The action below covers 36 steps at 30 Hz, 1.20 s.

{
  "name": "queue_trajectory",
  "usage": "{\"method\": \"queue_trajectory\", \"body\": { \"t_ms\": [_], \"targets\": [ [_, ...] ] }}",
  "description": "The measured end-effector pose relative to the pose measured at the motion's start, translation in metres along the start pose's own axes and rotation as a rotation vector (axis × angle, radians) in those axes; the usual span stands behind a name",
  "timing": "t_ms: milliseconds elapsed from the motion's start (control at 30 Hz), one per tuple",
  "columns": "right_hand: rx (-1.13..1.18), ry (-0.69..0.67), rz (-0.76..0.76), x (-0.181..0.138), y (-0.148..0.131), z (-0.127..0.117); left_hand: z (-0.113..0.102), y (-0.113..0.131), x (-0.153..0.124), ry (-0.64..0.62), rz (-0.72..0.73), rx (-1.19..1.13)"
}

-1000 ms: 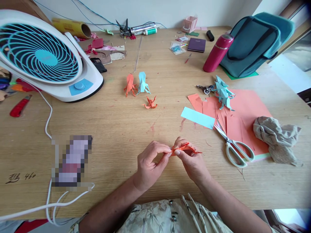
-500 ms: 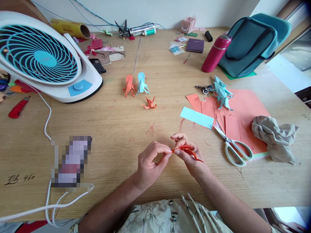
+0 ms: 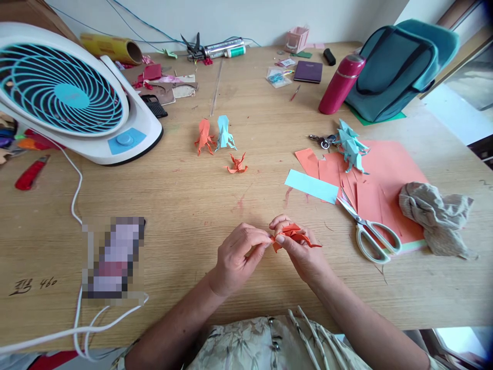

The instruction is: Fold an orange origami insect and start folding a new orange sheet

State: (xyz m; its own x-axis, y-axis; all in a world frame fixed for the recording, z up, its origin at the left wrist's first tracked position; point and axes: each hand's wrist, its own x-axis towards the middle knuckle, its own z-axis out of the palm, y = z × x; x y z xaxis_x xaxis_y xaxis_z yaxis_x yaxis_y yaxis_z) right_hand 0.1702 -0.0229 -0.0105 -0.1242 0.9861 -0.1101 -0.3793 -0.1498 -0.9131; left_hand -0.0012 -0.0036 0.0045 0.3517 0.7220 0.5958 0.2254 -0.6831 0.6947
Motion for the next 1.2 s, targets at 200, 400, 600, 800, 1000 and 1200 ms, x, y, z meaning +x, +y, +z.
{"method": "queue_trajectory", "body": {
  "t_ms": [200, 400, 600, 800, 1000, 1200],
  "targets": [
    [0.007, -0.013, 0.004, 0.0, 0.0, 0.0, -0.003, -0.002, 0.0, -0.012, 0.084, 0.063],
    [-0.002, -0.02, -0.01, 0.001, -0.001, 0.003, -0.005, -0.004, -0.001, -0.024, 0.124, 0.109],
    [-0.061, -0.022, -0.023, 0.0, -0.003, 0.002, -0.004, -0.004, 0.0, -0.021, 0.102, 0.076],
    [-0.05, -0.02, -0.061, 0.0, -0.001, 0.003, -0.005, -0.005, 0.0, -0.022, 0.12, 0.103],
    [0.038, 0.015, -0.009, 0.0, 0.001, 0.006, -0.01, -0.011, -0.002, -0.043, 0.222, 0.244],
    [0.02, 0.037, 0.051, -0.002, 0.003, 0.007, -0.009, -0.008, -0.003, -0.011, 0.2, 0.278]
  ]
}}
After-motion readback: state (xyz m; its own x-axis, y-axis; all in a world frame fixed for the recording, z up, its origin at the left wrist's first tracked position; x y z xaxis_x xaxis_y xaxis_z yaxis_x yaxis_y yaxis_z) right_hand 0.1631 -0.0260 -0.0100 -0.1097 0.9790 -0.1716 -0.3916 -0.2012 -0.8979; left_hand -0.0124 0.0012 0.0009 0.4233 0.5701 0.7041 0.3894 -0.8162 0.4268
